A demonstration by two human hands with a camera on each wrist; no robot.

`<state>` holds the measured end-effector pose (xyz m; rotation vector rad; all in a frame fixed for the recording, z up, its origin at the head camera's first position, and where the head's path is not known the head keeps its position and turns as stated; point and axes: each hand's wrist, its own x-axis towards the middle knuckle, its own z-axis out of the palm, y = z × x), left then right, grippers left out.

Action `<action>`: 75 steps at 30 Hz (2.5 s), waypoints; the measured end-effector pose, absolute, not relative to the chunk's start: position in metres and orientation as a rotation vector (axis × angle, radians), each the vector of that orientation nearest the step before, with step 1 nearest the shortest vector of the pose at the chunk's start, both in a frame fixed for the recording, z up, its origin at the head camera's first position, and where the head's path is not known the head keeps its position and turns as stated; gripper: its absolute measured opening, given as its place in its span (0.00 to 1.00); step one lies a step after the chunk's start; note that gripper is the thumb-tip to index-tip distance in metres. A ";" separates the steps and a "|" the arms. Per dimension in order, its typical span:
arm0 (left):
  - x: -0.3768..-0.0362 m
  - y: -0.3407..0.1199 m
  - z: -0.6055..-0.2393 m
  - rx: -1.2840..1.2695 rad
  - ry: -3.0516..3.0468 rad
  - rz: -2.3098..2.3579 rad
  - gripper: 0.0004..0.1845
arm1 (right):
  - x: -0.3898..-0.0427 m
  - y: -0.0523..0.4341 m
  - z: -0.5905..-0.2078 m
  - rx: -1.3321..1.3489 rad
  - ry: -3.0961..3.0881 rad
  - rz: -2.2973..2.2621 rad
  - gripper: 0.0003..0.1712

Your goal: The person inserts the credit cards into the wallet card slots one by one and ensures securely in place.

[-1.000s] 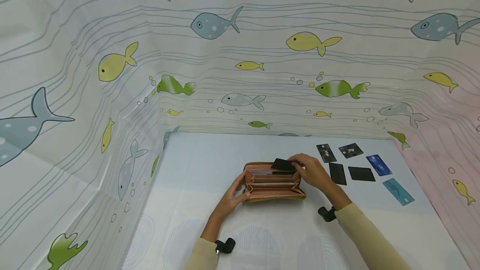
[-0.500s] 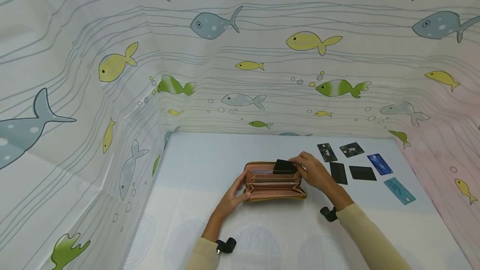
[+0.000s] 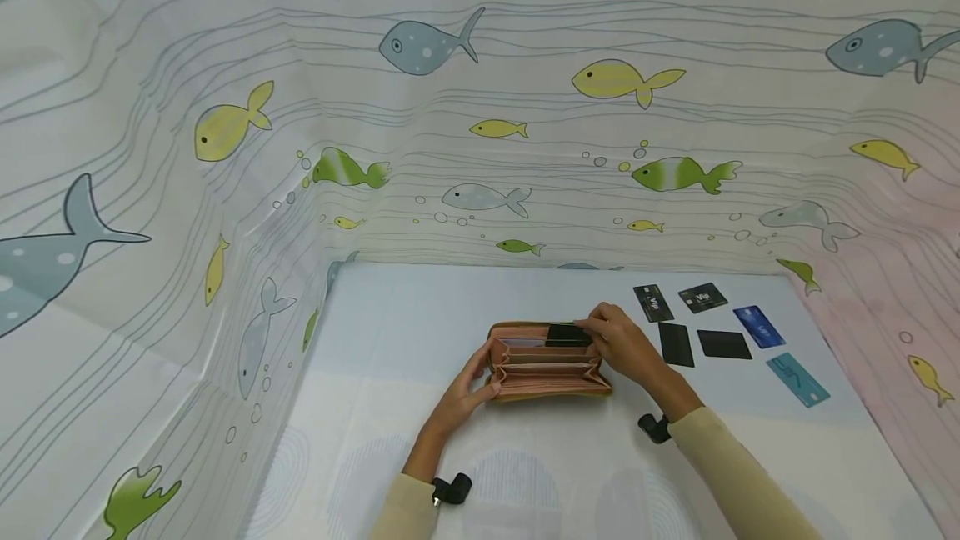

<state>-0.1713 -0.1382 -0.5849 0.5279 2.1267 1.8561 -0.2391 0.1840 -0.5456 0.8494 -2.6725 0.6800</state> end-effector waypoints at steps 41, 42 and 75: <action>-0.181 -0.137 -0.610 0.547 2.176 1.867 0.39 | -0.238 0.173 -0.564 0.953 -2.517 0.499 0.17; -0.182 -0.136 -0.615 0.544 2.185 1.872 0.40 | -0.238 0.173 -0.565 0.956 -2.516 0.497 0.17; -0.181 -0.137 -0.625 0.497 2.179 1.886 0.38 | -0.234 0.165 -0.567 0.804 -2.615 0.514 0.09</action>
